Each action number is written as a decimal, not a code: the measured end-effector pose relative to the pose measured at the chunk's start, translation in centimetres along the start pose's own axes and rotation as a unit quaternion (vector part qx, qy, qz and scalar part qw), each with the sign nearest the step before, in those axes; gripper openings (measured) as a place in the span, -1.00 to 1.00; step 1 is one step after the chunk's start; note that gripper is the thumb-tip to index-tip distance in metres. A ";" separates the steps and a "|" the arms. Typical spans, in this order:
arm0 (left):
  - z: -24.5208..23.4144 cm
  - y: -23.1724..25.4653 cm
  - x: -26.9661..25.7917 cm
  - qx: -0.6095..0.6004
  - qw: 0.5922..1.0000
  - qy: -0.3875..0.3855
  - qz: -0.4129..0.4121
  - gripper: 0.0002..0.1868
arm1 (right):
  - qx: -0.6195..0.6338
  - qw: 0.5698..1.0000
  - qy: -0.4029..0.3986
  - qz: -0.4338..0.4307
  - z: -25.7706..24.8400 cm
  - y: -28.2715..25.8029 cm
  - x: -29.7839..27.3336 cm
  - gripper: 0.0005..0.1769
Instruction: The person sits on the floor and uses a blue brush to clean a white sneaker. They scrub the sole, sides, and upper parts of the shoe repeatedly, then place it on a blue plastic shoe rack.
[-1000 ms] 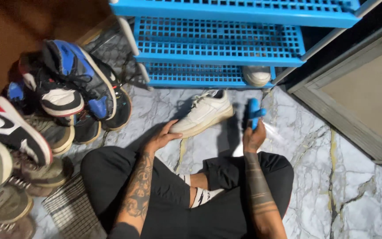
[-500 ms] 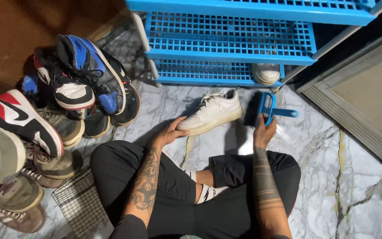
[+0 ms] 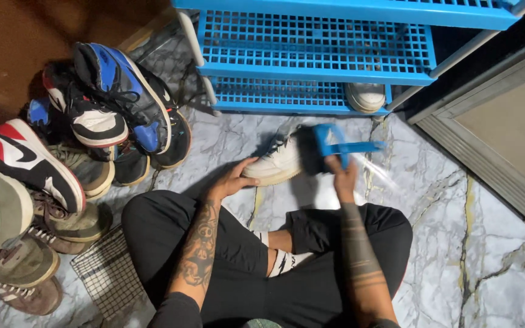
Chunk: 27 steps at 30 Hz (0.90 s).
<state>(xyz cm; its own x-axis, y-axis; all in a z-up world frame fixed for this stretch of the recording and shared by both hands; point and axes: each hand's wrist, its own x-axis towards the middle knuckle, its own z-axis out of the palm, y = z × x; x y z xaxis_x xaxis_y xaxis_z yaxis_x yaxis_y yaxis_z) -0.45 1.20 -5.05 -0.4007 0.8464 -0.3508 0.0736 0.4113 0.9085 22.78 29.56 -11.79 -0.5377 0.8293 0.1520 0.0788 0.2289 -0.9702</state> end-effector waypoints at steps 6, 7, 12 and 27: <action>-0.2 -0.6 1.1 -0.046 0.998 0.013 -0.029 -0.05 | -0.239 0.947 0.206 -0.062 -1.0 -4.5 -2.9 -0.90; -0.2 -0.4 1.2 -0.033 0.999 0.008 -0.041 -0.08 | -0.260 0.948 0.088 -0.163 1.0 -5.0 -4.6 -0.97; 1.9 -13.1 7.5 0.084 0.996 -0.004 0.026 -0.15 | -0.130 0.912 -0.188 -0.342 7.4 -7.3 -8.4 -0.51; -0.3 0.2 0.8 0.151 0.978 -0.010 -0.142 -0.18 | -0.164 0.932 -0.177 -0.270 6.6 -11.1 -9.5 -0.89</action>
<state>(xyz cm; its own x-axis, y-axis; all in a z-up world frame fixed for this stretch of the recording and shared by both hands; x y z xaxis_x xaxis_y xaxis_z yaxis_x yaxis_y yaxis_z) -1.02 1.83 -5.03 -0.4258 0.6882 -0.5874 0.2295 0.7101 0.6656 21.49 15.79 -3.70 -0.8122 0.3414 0.4731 -0.0619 0.7558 -0.6518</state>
